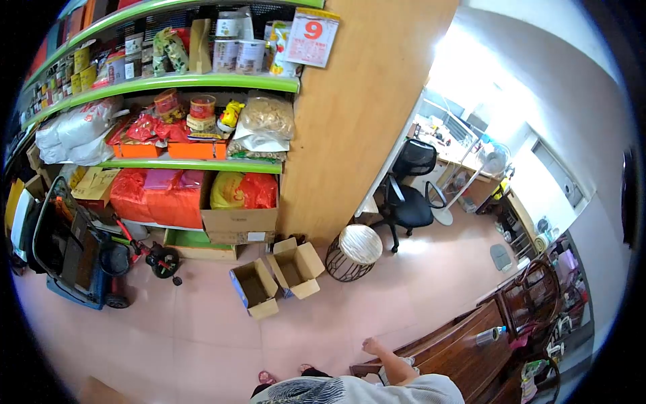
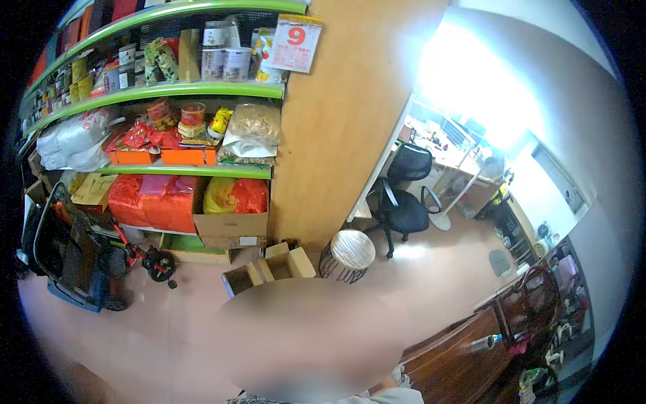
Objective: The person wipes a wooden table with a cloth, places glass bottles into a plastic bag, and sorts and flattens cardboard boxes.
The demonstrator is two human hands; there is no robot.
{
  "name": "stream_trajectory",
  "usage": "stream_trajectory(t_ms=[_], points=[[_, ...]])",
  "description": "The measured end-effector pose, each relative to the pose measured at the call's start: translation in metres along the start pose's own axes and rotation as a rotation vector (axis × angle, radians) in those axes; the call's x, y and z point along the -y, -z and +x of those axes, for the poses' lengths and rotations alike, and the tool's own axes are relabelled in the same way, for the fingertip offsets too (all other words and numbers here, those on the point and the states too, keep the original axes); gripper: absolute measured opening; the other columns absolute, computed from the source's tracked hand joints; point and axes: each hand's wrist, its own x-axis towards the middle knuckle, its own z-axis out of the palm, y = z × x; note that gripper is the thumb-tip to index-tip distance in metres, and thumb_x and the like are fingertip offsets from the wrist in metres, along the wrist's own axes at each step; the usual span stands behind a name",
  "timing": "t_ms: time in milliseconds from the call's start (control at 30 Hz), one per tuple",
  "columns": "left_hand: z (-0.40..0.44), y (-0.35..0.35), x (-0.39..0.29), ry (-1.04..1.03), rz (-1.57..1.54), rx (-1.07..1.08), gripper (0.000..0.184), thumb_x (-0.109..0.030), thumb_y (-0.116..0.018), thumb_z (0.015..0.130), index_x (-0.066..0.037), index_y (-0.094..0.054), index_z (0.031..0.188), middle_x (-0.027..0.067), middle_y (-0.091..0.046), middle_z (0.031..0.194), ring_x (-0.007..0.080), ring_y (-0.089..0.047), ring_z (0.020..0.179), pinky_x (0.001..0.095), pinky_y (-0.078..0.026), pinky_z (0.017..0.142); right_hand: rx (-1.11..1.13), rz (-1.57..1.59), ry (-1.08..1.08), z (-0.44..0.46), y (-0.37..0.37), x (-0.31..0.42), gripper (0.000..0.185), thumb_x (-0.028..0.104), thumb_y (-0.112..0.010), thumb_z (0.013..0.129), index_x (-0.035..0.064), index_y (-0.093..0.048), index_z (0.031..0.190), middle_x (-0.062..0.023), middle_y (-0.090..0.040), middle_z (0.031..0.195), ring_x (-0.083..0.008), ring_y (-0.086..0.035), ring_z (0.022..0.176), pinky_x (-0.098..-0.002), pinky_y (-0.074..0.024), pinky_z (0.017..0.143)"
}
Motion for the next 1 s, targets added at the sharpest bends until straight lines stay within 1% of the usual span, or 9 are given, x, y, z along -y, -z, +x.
stream_trajectory(t_ms=[67, 200, 267, 433, 600, 700, 767, 867, 1000], points=[[-0.017, -0.009, 0.007, 0.086, -0.074, 0.120, 0.032, -0.025, -0.042, 0.086, 0.000, -0.051, 0.105, 0.0108, -0.056, 0.094, 0.0199, -0.054, 0.085, 0.0320, -0.043, 0.078, 0.148, -0.245, 0.206, 0.002, -0.019, -0.014, 0.023, 0.025, -0.053, 0.075, 0.0123, -0.065, 0.091, -0.0101, -0.063, 0.091, -0.0297, -0.058, 0.089, -0.0414, -0.0446, 0.082], [-0.065, -0.030, 0.017, 0.323, -0.242, 0.372, 0.033, -0.025, -0.042, 0.086, 0.000, -0.051, 0.105, 0.0110, -0.055, 0.094, 0.0203, -0.054, 0.086, 0.0323, -0.044, 0.078, 0.353, -0.639, 0.303, 0.022, -0.048, -0.036, 0.021, 0.028, -0.058, 0.070, 0.0121, -0.063, 0.083, -0.0063, -0.061, 0.096, -0.0259, -0.055, 0.095, -0.0422, -0.0440, 0.081], [-0.092, -0.040, 0.020, 0.443, -0.320, 0.483, 0.033, -0.025, -0.041, 0.086, 0.000, -0.051, 0.105, 0.0111, -0.055, 0.095, 0.0205, -0.054, 0.087, 0.0324, -0.044, 0.078, 0.165, -0.641, 0.585, 0.028, -0.047, -0.061, 0.022, 0.028, -0.058, 0.070, 0.0101, -0.064, 0.081, -0.0079, -0.062, 0.088, -0.0269, -0.058, 0.088, -0.0410, -0.0456, 0.078], [-0.149, -0.054, 0.014, 0.673, -0.442, 0.670, 0.033, -0.026, -0.041, 0.087, -0.001, -0.051, 0.106, 0.0113, -0.055, 0.096, 0.0210, -0.054, 0.088, 0.0328, -0.044, 0.078, 0.089, -0.143, 0.187, 0.035, 0.044, -0.009, 0.032, 0.034, -0.056, 0.073, 0.0087, -0.064, 0.091, -0.0097, -0.063, 0.094, -0.0278, -0.059, 0.088, -0.0390, -0.0465, 0.079], [-0.199, -0.057, 0.000, 0.848, -0.498, 0.800, 0.034, -0.026, -0.040, 0.087, -0.001, -0.051, 0.106, 0.0115, -0.055, 0.097, 0.0215, -0.053, 0.089, 0.0331, -0.044, 0.078, 0.017, 0.241, -0.021, 0.060, 0.046, 0.010, 0.035, 0.033, -0.056, 0.076, 0.0079, -0.063, 0.100, -0.0131, -0.063, 0.096, -0.0286, -0.059, 0.089, -0.0400, -0.0465, 0.079], [-0.224, -0.055, -0.004, 0.915, -0.515, 0.830, 0.034, -0.027, -0.040, 0.087, -0.001, -0.051, 0.106, 0.0117, -0.054, 0.098, 0.0218, -0.053, 0.090, 0.0333, -0.044, 0.078, -0.008, 0.291, 0.009, 0.074, 0.014, 0.000, 0.035, 0.033, -0.055, 0.077, 0.0063, -0.063, 0.098, -0.0133, -0.062, 0.098, -0.0289, -0.058, 0.092, -0.0405, -0.0449, 0.081], [-0.247, -0.050, -0.008, 0.951, -0.511, 0.849, 0.034, -0.027, -0.039, 0.087, -0.001, -0.051, 0.106, 0.0118, -0.054, 0.098, 0.0220, -0.053, 0.090, 0.0335, -0.044, 0.078, -0.030, 0.203, 0.135, 0.101, -0.059, -0.053, 0.032, 0.031, -0.053, 0.079, 0.0058, -0.063, 0.096, -0.0125, -0.062, 0.099, -0.0284, -0.057, 0.093, -0.0413, -0.0424, 0.085], [-0.264, -0.038, -0.011, 0.986, -0.474, 0.824, 0.034, -0.027, -0.039, 0.087, -0.001, -0.051, 0.106, 0.0119, -0.054, 0.099, 0.0223, -0.053, 0.091, 0.0337, -0.044, 0.078, 0.064, -0.160, 0.260, 0.058, -0.045, -0.028, 0.029, 0.028, -0.053, 0.078, 0.0042, -0.063, 0.092, -0.0134, -0.063, 0.094, -0.0285, -0.058, 0.088, -0.0392, -0.0440, 0.079], [-0.250, -0.026, -0.008, 1.027, -0.408, 0.776, 0.035, -0.027, -0.038, 0.087, -0.001, -0.051, 0.106, 0.0121, -0.054, 0.100, 0.0227, -0.053, 0.092, 0.0339, -0.044, 0.078, 0.246, -0.351, 0.403, 0.019, -0.034, 0.000, 0.025, 0.023, -0.053, 0.076, 0.0020, -0.062, 0.086, -0.0145, -0.063, 0.088, -0.0287, -0.059, 0.080, -0.0365, -0.0462, 0.072]])
